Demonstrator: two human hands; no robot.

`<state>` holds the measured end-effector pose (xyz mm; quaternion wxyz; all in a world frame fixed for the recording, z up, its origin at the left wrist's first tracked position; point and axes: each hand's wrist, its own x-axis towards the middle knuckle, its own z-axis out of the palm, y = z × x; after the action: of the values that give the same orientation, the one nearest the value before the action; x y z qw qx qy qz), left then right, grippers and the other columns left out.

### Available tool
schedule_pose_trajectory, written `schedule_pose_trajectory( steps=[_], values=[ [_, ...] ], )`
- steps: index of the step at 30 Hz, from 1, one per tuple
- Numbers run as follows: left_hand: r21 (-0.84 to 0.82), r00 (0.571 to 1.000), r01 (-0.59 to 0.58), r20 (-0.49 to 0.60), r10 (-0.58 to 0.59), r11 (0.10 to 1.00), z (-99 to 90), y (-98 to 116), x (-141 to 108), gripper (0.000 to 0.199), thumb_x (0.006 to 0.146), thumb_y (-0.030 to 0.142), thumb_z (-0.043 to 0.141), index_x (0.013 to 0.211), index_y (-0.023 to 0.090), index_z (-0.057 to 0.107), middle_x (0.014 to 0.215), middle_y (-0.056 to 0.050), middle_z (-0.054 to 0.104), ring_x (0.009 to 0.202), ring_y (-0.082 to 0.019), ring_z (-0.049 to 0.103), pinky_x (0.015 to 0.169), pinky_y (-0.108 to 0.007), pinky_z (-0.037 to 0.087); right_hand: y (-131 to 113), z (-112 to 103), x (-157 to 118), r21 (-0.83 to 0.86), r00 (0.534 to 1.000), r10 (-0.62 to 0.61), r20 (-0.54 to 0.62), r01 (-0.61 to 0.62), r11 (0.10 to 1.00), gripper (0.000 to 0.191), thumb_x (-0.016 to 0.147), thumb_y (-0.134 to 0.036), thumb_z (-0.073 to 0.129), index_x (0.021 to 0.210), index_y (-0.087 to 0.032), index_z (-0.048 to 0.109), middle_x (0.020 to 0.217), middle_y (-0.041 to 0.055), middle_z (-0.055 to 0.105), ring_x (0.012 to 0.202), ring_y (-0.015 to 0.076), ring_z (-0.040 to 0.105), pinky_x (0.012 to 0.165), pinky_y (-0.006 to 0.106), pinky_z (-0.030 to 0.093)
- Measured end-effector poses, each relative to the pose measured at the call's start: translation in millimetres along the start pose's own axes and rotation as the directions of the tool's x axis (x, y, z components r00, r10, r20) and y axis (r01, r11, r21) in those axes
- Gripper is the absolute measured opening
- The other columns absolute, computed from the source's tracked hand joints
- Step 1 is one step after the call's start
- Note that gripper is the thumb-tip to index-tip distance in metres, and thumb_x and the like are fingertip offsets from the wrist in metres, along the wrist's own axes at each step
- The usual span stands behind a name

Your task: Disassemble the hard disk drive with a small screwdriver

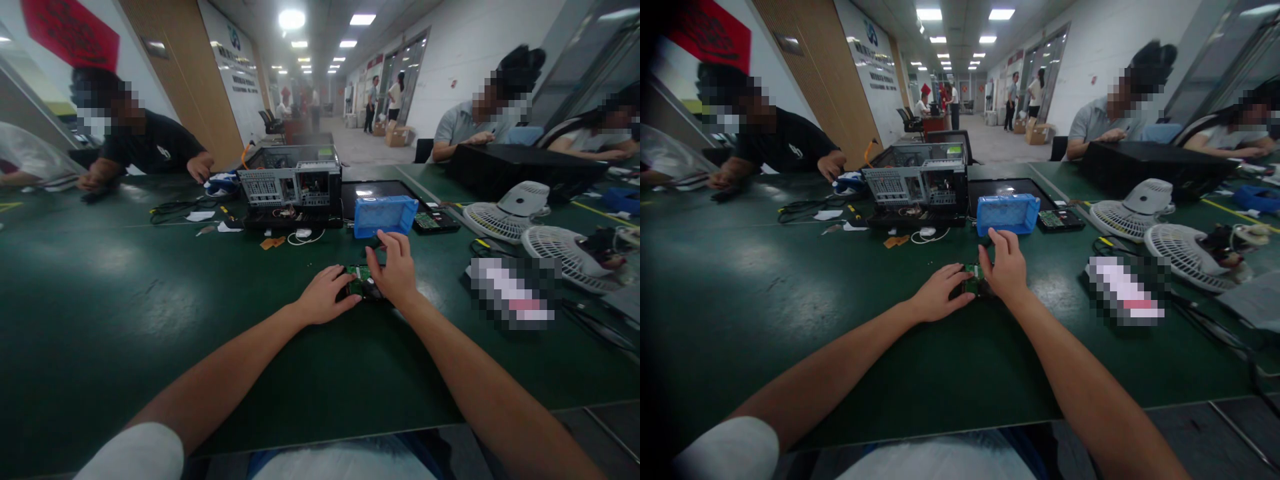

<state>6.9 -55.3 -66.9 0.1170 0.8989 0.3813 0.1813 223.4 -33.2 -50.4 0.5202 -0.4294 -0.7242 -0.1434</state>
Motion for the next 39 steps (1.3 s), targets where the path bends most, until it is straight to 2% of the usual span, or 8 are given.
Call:
schedule_pose_trajectory(
  steps=[5, 12, 17, 22, 27, 32, 39],
  values=[
    [0.006, 1.000, 0.008, 0.005, -0.008, 1.000, -0.6, 1.4, 0.3, 0.056, 0.099, 0.056, 0.041, 0.141, 0.021, 0.054, 0.150, -0.014, 0.049, 0.143, -0.031, 0.041, 0.119, -0.051, 0.032, 5.1, 2.9, -1.2, 0.043, 0.998, 0.026, -0.052, -0.023, 0.999, 0.038, 0.094, -0.037, 0.063, 0.127, -0.022, 0.051, 0.130, 0.0168, 0.056, 0.115, 0.0282, 0.060, 0.083, 0.045, 0.061],
    [0.015, 1.000, 0.001, -0.007, -0.001, 1.000, 1.3, -0.4, 0.4, 0.058, 0.099, 0.058, 0.042, 0.140, 0.019, 0.054, 0.149, -0.015, 0.049, 0.142, -0.032, 0.041, 0.118, -0.051, 0.034, 3.7, 6.7, -6.2, -0.022, 0.999, 0.025, -0.020, -0.026, 0.999, 0.038, 0.096, -0.038, 0.061, 0.129, -0.021, 0.052, 0.117, 0.0140, 0.066, 0.096, 0.0252, 0.069, 0.084, 0.044, 0.060],
    [0.027, 1.000, -0.009, -0.030, 0.010, 1.000, 3.2, -0.3, 0.6, 0.057, 0.098, 0.056, 0.044, 0.139, 0.017, 0.054, 0.148, -0.017, 0.050, 0.141, -0.032, 0.042, 0.119, -0.050, 0.033, 2.0, 4.3, -5.1, -0.034, 0.999, -0.034, -0.013, 0.033, 0.999, 0.042, 0.095, -0.032, 0.061, 0.133, -0.018, 0.051, 0.117, 0.0154, 0.066, 0.102, 0.0265, 0.067, 0.087, 0.044, 0.059],
    [-0.019, 0.999, 0.007, -0.049, -0.008, 1.000, 3.8, -0.6, 1.2, 0.056, 0.096, 0.056, 0.048, 0.137, 0.018, 0.051, 0.144, -0.015, 0.053, 0.139, -0.032, 0.044, 0.118, -0.052, 0.036, 3.3, 3.7, -4.9, -0.010, 1.000, -0.028, 0.006, 0.028, 1.000, 0.048, 0.095, -0.027, 0.059, 0.140, -0.017, 0.047, 0.119, 0.0162, 0.063, 0.103, 0.0269, 0.064, 0.090, 0.046, 0.058],
    [-0.063, 0.995, 0.057, -0.076, -0.062, 0.996, 4.7, -1.4, 0.7, 0.066, 0.093, 0.060, 0.052, 0.141, 0.014, 0.045, 0.140, -0.018, 0.055, 0.133, -0.033, 0.050, 0.113, -0.051, 0.041, 1.0, 3.5, -5.4, 0.008, 1.000, -0.021, 0.001, 0.021, 1.000, 0.049, 0.094, -0.027, 0.061, 0.141, -0.019, 0.048, 0.121, 0.0159, 0.060, 0.101, 0.0258, 0.064, 0.089, 0.045, 0.059],
    [-0.033, 0.995, 0.079, -0.059, -0.081, 0.996, 6.9, -2.4, 0.4, 0.073, 0.094, 0.064, 0.045, 0.147, 0.014, 0.039, 0.146, -0.019, 0.050, 0.139, -0.035, 0.045, 0.116, -0.055, 0.036, -1.1, 4.2, -6.5, 0.035, 1.000, -0.012, 0.021, 0.012, 0.999, 0.051, 0.095, -0.027, 0.059, 0.144, -0.021, 0.046, 0.127, 0.0163, 0.058, 0.110, 0.0275, 0.064, 0.093, 0.047, 0.058],
    [0.013, 0.997, 0.069, -0.043, -0.068, 0.998, 7.6, -2.7, 0.9, 0.070, 0.095, 0.064, 0.043, 0.141, 0.011, 0.046, 0.149, -0.019, 0.049, 0.141, -0.034, 0.042, 0.119, -0.052, 0.032, 3.0, 8.2, -7.2, 0.118, 0.999, -0.041, -0.024, 0.043, 0.992, 0.048, 0.096, -0.023, 0.056, 0.142, -0.021, 0.042, 0.138, 0.0174, 0.055, 0.123, 0.0287, 0.059, 0.094, 0.050, 0.058]
  ],
)
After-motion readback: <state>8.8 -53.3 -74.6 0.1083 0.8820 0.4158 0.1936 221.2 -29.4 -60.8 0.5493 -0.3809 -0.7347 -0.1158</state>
